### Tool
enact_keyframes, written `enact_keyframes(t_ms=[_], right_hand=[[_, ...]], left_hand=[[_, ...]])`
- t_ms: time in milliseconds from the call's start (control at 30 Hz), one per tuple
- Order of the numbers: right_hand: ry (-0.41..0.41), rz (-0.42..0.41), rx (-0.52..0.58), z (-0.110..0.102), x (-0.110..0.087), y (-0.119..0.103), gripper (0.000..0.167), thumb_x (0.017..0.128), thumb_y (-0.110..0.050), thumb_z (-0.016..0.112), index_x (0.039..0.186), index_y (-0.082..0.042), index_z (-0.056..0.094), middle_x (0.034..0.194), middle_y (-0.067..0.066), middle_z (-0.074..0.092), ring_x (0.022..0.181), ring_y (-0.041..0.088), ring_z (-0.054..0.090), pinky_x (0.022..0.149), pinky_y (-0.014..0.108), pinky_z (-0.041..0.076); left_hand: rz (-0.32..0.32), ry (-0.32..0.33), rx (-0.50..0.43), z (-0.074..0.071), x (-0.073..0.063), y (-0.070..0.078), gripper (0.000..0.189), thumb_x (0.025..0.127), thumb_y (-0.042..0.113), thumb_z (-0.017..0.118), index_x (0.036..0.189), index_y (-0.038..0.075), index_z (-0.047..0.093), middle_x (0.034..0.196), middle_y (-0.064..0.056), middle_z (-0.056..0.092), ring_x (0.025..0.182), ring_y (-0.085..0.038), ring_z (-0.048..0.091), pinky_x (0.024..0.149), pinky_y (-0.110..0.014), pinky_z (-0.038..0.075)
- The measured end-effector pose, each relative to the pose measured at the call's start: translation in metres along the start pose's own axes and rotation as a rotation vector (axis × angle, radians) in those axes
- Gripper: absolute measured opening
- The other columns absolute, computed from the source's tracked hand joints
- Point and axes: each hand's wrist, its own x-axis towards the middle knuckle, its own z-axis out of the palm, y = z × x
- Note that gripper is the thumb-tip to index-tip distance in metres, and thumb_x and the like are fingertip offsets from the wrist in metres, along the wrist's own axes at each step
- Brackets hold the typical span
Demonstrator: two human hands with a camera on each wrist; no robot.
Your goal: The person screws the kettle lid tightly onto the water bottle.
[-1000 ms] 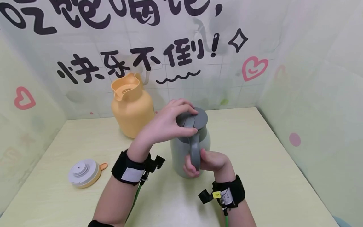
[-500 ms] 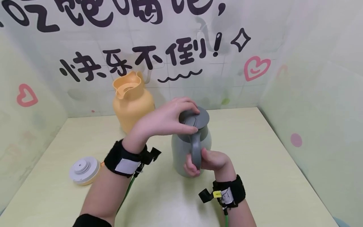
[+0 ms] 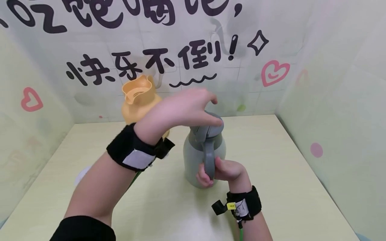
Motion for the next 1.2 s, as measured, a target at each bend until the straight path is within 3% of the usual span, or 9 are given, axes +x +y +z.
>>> enact_keyframes(t_ms=[133,233,367,533,733,1000,1200], right_hand=[[-0.002,0.004,0.0,0.0,-0.001,0.001,0.063,0.096,-0.061,0.012,0.085,-0.004,0.036,0.064,0.014,0.032,0.055,0.027,0.029,0.053,0.035,0.03],[-0.004,0.006,0.001,0.0,-0.001,0.001,0.063,0.096,-0.061,0.012,0.085,-0.004,0.036,0.064,0.015,0.032,0.055,0.027,0.029,0.053,0.035,0.03],[-0.004,0.007,0.002,0.0,-0.001,0.002,0.062,0.096,-0.061,0.012,0.085,-0.004,0.036,0.065,0.013,0.032,0.054,0.029,0.028,0.053,0.035,0.029],[0.001,0.005,-0.002,0.0,-0.001,0.002,0.062,0.096,-0.061,0.012,0.085,-0.004,0.036,0.065,0.013,0.033,0.054,0.028,0.029,0.053,0.035,0.03],[0.001,0.007,-0.003,0.0,-0.001,0.003,0.063,0.096,-0.06,0.012,0.085,-0.004,0.037,0.066,0.013,0.033,0.056,0.025,0.03,0.053,0.035,0.03],[-0.001,0.019,0.006,-0.001,-0.002,0.003,0.063,0.096,-0.061,0.012,0.085,-0.004,0.037,0.066,0.013,0.033,0.056,0.024,0.03,0.053,0.035,0.03],[0.005,0.016,0.016,0.0,-0.002,0.003,0.062,0.096,-0.061,0.013,0.086,-0.004,0.037,0.066,0.012,0.033,0.056,0.024,0.029,0.053,0.035,0.029]], left_hand=[[-0.072,-0.026,0.04,-0.003,0.006,0.008,0.052,0.081,0.045,0.069,0.117,0.009,0.062,0.101,0.0,0.06,0.085,-0.017,0.054,0.072,-0.03,0.044],[-0.115,-0.055,0.058,-0.003,0.01,0.012,0.04,0.079,0.047,0.07,0.093,0.01,0.061,0.08,0.002,0.051,0.071,-0.016,0.048,0.062,-0.029,0.04],[-0.158,-0.107,0.062,0.0,0.017,0.014,0.043,0.076,0.043,0.073,0.07,0.011,0.046,0.066,0.002,0.036,0.059,-0.015,0.039,0.053,-0.028,0.033],[-0.204,-0.162,0.077,0.007,0.024,0.014,0.044,0.075,0.042,0.075,0.075,0.012,0.044,0.07,0.002,0.037,0.062,-0.015,0.039,0.054,-0.027,0.034],[-0.209,-0.179,0.122,0.013,0.027,0.011,0.043,0.075,0.043,0.076,0.079,0.011,0.049,0.073,0.001,0.042,0.068,-0.016,0.045,0.057,-0.027,0.037],[-0.175,-0.197,0.134,0.013,0.029,0.009,0.039,0.075,0.04,0.077,0.067,0.011,0.052,0.066,0.003,0.044,0.063,-0.015,0.046,0.054,-0.026,0.038],[-0.126,-0.232,0.154,0.012,0.033,0.009,0.034,0.074,0.039,0.079,0.077,0.009,0.062,0.074,0.001,0.053,0.068,-0.016,0.051,0.057,-0.027,0.041]])
